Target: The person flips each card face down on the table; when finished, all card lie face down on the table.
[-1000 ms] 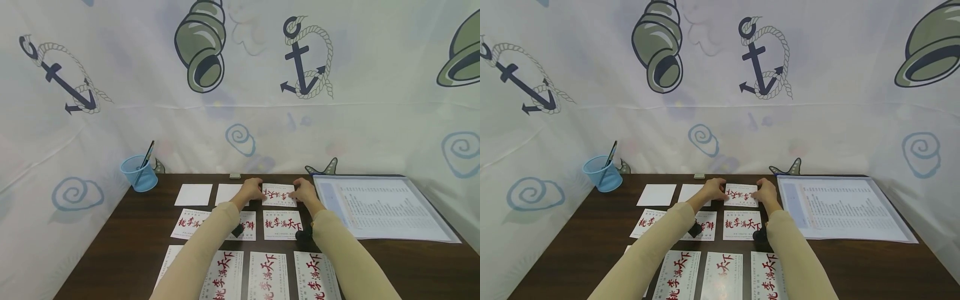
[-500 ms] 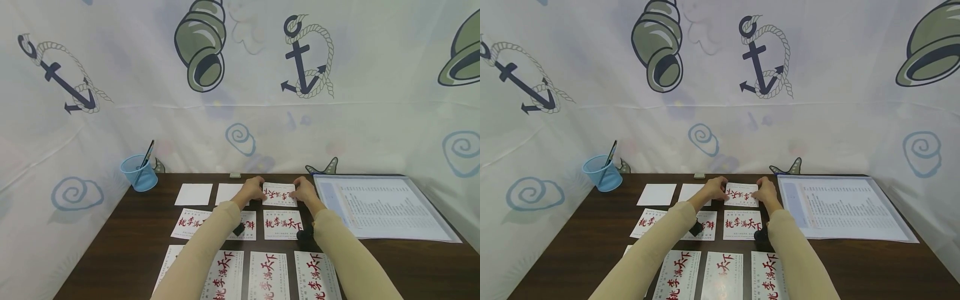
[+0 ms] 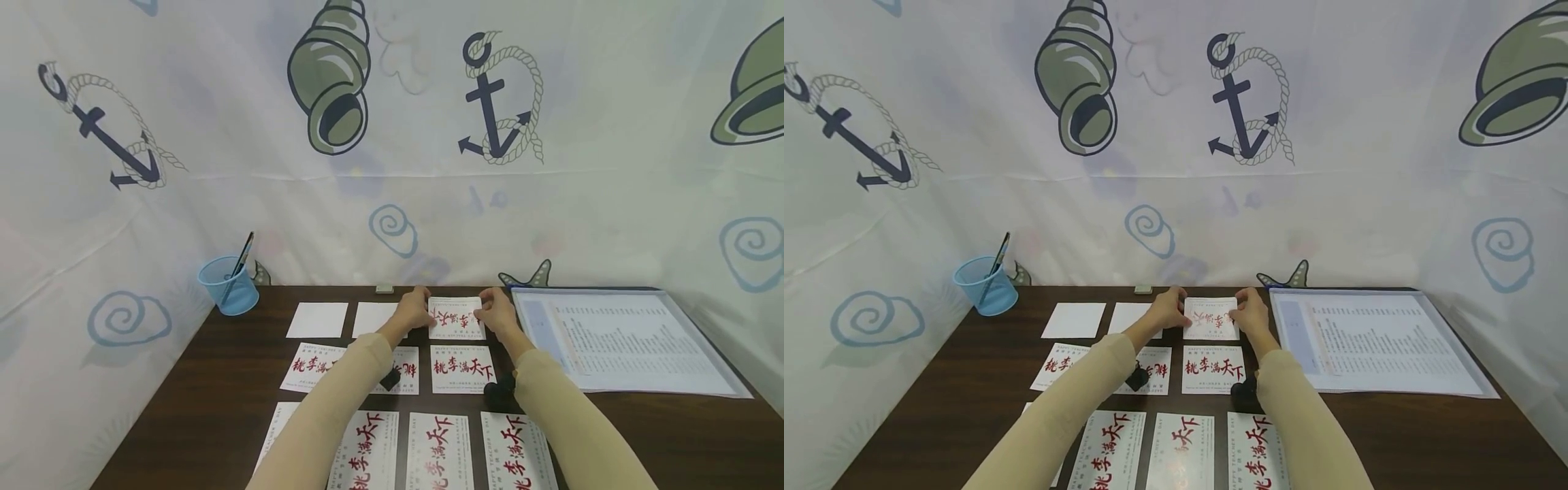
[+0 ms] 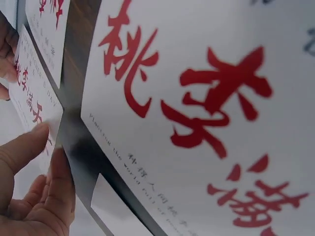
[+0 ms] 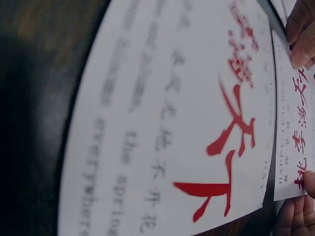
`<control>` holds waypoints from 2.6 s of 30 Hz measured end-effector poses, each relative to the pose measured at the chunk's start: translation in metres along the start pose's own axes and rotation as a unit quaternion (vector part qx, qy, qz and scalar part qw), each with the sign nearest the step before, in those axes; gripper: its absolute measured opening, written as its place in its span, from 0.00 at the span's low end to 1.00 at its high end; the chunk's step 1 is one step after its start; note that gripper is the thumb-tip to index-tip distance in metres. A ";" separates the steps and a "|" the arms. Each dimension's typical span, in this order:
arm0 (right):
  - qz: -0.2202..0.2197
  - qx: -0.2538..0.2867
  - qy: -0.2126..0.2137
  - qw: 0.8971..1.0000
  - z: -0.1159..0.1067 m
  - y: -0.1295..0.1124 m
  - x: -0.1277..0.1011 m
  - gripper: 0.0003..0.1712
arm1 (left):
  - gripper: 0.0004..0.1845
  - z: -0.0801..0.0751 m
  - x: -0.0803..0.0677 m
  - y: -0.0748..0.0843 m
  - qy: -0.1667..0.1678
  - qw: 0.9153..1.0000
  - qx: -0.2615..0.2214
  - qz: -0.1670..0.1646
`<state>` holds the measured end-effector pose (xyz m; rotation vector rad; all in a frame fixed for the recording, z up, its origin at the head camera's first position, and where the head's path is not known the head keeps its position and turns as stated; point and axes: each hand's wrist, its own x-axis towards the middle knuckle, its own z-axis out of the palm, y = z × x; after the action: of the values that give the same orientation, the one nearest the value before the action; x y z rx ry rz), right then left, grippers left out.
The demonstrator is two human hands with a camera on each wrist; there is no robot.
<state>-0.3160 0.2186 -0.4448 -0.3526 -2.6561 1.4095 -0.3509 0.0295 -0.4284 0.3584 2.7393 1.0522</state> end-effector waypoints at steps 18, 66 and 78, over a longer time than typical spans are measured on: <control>0.008 0.212 -0.058 0.976 -0.006 -0.006 -0.004 0.26 | 0.16 -0.038 -0.008 -0.002 -0.034 0.947 -0.319 -0.018; -0.048 0.202 0.154 0.966 0.004 -0.035 -0.031 0.12 | 0.23 -0.014 -0.016 0.000 0.141 0.946 -0.292 0.010; -0.041 0.050 0.098 0.993 0.003 -0.007 -0.028 0.15 | 0.24 -0.004 -0.025 -0.007 0.102 0.990 -0.091 0.029</control>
<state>-0.2910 0.2050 -0.4405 -0.3472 -2.4058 1.3986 -0.3296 0.0150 -0.4282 0.3188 2.7893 1.4152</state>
